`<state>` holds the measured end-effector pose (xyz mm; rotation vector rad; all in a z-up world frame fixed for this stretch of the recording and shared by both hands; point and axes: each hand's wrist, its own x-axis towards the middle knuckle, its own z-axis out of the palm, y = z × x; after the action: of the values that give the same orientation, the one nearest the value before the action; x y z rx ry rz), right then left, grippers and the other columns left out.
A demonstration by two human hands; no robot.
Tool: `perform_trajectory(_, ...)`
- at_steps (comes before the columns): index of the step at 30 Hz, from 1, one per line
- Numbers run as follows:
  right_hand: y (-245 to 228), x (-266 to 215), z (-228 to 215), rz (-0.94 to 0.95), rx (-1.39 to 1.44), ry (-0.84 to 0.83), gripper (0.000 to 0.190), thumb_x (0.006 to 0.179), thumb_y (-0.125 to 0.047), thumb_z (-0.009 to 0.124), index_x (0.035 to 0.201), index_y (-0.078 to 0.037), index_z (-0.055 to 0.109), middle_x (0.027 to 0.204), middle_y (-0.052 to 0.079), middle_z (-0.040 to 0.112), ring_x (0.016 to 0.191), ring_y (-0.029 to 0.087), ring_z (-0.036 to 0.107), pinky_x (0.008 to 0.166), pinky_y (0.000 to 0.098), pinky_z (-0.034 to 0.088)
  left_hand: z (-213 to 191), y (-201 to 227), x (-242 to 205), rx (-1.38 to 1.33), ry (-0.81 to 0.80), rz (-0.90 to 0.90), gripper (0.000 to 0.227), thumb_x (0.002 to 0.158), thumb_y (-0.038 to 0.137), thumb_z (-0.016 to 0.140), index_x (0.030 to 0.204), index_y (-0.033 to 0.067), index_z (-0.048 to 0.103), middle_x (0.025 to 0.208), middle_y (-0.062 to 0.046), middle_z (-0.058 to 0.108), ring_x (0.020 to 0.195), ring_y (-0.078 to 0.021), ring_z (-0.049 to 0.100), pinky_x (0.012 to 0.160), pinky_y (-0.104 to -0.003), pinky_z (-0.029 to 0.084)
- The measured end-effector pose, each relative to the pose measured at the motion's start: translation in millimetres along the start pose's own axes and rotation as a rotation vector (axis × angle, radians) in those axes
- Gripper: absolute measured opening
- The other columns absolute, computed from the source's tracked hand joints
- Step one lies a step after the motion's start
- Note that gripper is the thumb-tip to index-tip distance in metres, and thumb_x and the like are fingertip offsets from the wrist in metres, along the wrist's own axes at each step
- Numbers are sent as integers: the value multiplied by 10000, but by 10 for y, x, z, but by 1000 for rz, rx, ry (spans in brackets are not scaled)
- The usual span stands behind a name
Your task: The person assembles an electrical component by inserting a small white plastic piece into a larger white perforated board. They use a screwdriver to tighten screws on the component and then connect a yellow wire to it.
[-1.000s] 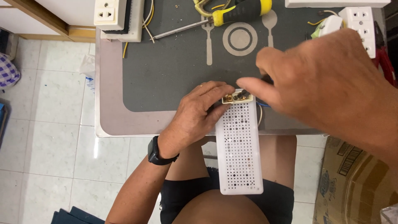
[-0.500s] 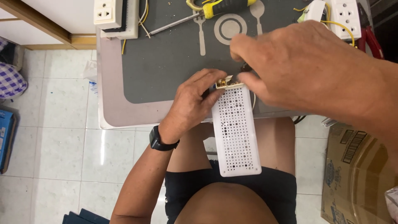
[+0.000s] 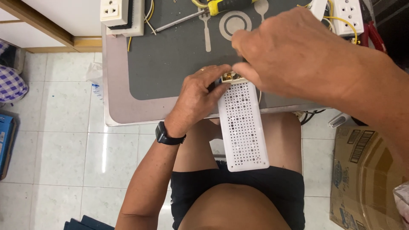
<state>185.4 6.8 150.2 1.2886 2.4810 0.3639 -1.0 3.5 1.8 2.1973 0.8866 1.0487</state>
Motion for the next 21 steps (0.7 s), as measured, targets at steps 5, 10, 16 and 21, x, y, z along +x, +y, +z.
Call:
perform_trajectory(5,14,9,-114,58,135,-56,319,974,-487,521,972,-170,558,637,45,666,628,280,675,561,395,510,-49,68,-3,-14,-21,-11,337,922,48,656,1250,60,576,1146,-92,688,1056,-275,660,934,-378,524)
perform_trajectory(10,2,-40,-23,15,168,-71,176,930,-317,505,1015,-180,577,546,42,624,571,265,656,509,389,492,-7,-2,-44,-10,6,35,337,978,144,619,1284,19,553,1217,-132,670,1131,-303,660,984,-402,535)
perform_trajectory(16,-49,-9,-147,73,68,-22,413,1025,-515,501,939,-129,620,670,106,675,708,314,690,582,413,562,-30,-2,-64,-13,-26,17,332,998,124,574,1310,19,528,1231,-138,667,1159,-327,638,989,-419,517)
perform_trajectory(21,-103,-19,-324,45,277,-298,177,920,-209,432,1029,-130,548,668,92,658,624,290,651,552,406,487,-56,34,-39,-36,-88,21,386,1001,59,509,1384,78,465,1161,-107,665,1059,-290,629,978,-409,500)
